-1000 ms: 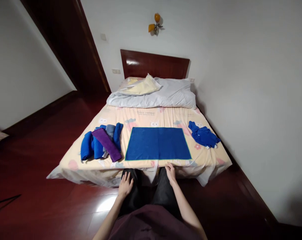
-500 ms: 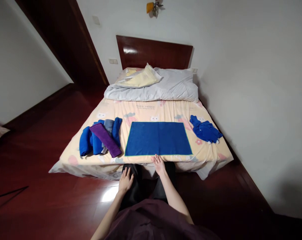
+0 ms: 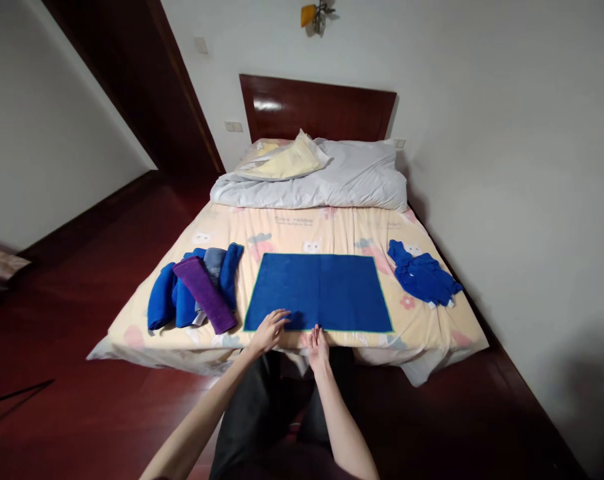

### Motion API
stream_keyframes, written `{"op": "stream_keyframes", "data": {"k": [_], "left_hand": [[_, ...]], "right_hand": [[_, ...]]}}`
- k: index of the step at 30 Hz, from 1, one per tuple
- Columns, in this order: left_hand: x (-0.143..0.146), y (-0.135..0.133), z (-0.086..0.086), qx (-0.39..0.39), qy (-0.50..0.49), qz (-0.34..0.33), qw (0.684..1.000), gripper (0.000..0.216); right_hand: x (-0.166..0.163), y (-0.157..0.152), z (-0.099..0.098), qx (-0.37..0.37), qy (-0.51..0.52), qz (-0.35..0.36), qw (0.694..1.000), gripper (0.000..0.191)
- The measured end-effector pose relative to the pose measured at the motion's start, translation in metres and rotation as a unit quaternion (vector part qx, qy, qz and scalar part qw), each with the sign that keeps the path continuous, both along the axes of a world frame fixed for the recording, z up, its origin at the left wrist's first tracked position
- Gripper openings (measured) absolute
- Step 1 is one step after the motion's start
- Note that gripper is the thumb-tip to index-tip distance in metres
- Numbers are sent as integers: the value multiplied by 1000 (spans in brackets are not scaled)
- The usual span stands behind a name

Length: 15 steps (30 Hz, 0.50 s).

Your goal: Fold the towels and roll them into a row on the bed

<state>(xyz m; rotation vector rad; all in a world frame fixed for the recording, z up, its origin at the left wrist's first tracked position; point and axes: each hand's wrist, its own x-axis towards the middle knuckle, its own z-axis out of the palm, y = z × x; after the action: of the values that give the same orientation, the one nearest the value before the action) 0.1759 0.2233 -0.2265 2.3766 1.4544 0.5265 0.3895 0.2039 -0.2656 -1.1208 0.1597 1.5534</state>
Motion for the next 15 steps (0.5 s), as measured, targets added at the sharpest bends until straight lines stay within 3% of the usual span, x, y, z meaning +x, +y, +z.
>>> {"op": "stream_keyframes", "data": {"k": [4,8,12,15], "left_hand": [[34,119,19,-68,70,-44,994,37],[73,217,27,-124,148,-21,981,42],[102,288,22,-147,170,24,974,43],[113,327,13,-150,159,49,975,42]], "right_hand": [[3,-2,-14,8,-20,20,1000,21],[8,-11,-44,76,-65,62,993,38],[13,-22,-72,110,-93,110,983,51],[16,-27,-75,155,-149,166,962,54]]}}
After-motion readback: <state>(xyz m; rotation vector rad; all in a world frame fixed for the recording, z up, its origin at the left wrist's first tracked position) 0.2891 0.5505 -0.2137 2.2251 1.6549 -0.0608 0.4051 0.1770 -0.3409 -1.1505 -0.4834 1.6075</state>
